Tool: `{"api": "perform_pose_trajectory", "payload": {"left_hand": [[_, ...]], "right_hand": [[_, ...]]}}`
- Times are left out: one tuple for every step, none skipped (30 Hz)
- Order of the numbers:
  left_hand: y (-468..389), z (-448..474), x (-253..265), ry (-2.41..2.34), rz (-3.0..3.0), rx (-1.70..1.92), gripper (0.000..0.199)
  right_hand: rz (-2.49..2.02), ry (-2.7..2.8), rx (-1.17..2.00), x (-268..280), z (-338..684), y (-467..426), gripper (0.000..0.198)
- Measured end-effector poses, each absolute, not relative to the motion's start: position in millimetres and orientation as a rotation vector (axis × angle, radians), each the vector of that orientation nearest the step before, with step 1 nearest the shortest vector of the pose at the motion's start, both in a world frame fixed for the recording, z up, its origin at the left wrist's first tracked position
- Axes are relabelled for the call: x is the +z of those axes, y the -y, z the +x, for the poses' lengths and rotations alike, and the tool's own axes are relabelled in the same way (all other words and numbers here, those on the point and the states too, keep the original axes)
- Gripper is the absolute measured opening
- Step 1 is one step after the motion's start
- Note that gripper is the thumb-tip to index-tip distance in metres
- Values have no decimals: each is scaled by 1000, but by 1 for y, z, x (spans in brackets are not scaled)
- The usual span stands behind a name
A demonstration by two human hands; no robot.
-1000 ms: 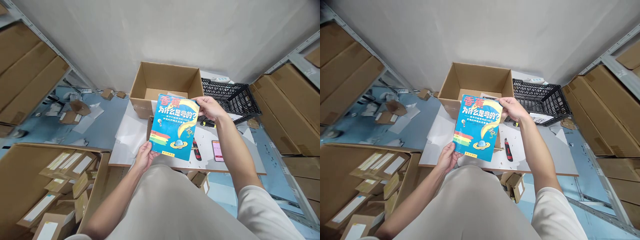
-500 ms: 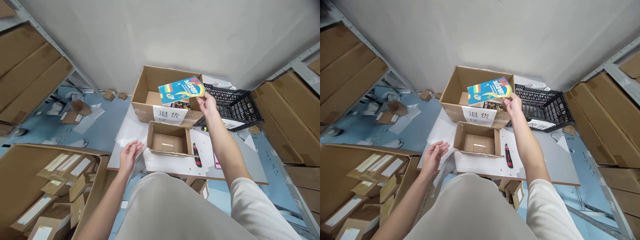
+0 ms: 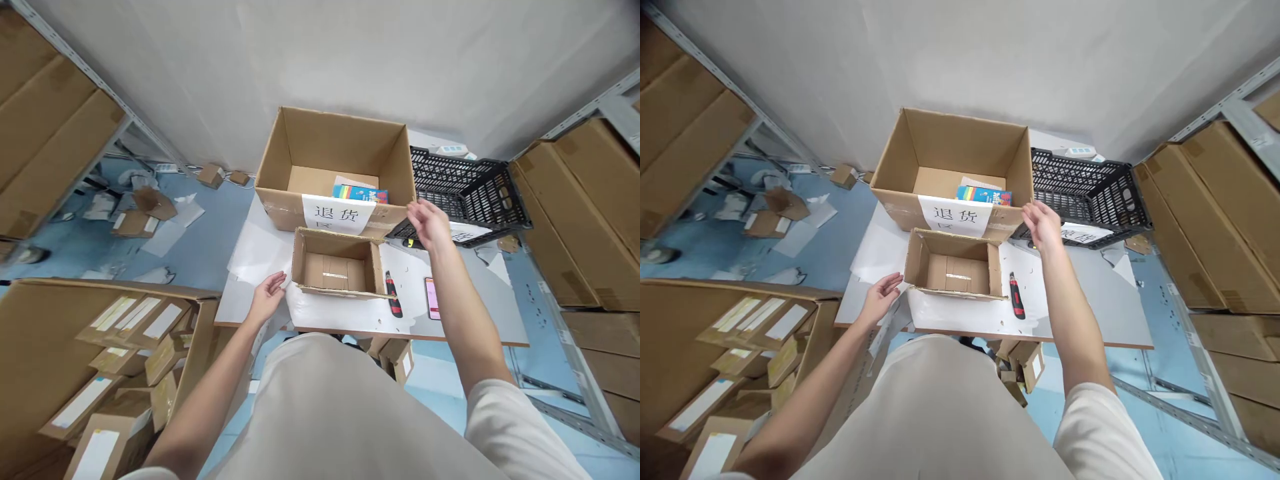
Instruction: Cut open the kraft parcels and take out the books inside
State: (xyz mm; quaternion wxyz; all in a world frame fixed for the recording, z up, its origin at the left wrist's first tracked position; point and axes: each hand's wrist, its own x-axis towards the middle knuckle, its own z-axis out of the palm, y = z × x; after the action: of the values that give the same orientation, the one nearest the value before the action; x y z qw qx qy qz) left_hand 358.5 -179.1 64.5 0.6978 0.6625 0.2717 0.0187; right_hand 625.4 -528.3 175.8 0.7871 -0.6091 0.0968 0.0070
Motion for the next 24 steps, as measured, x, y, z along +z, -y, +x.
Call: {"api": "perform_pose_trajectory", "payload": {"left_hand": [[178,360,60,-574,1528,-10,60],[178,362,56,-532,1593,-64,60],[178,363,51,-486,1664,-114,58],[179,364,47,-448,1732,-154,55],[180,365,42,-423,1789,-185,51],[183,367,37,-413,1830,-204,47],[186,369,31,-416,1856,-215,44],[190,371,26,-423,1872,-218,41],[195,373,20,-425,1876,-221,40],[199,375,15,-416,1871,-227,39],[202,376,12,-402,1860,-238,39],[205,377,10,-392,1850,-241,40],[206,377,10,-381,1843,-233,41],[206,376,12,-369,1841,-212,42],[205,374,16,-352,1843,-181,43],[203,371,21,-329,1848,-144,45],[201,367,28,-297,1849,-109,48],[200,363,35,-265,1846,-81,51],[199,358,41,-241,1842,-65,54],[201,354,46,-237,1843,-57,55],[203,351,49,-250,1852,-60,56],[206,348,51,-275,1864,-76,56],[209,346,50,-303,1873,-106,57],[211,346,47,-325,1879,-144,58]], "right_hand": [[-1389,-162,-37,168,606,546,25],[-1484,-141,-99,157,583,562,34],[-1595,-152,-146,142,558,574,40],[-1706,-171,-133,124,533,583,44],[-1807,-170,-19,105,508,587,50],[-1864,-158,136,85,485,586,57],[-1889,-141,281,67,466,581,67],[-1907,-117,402,50,450,573,74],[-1919,-97,458,37,438,562,76],[-1910,-71,485,27,430,551,73],[-1896,-47,484,20,426,541,67],[-1880,-30,462,17,423,533,60],[-1866,-22,433,17,422,527,53],[-1859,-23,405,19,421,525,48],[-1859,-28,379,23,420,525,45],[-1868,-31,360,28,417,528,44],[-1881,-27,344,33,413,532,44],[-1897,-20,325,39,409,536,45],[-1914,-13,304,44,405,540,46],[-1932,-12,283,48,400,542,48],[-1948,-24,265,51,397,543,50],[-1957,-44,258,52,395,542,52],[-1959,-66,262,51,393,539,55],[-1957,-87,271,50,394,536,58]]}}
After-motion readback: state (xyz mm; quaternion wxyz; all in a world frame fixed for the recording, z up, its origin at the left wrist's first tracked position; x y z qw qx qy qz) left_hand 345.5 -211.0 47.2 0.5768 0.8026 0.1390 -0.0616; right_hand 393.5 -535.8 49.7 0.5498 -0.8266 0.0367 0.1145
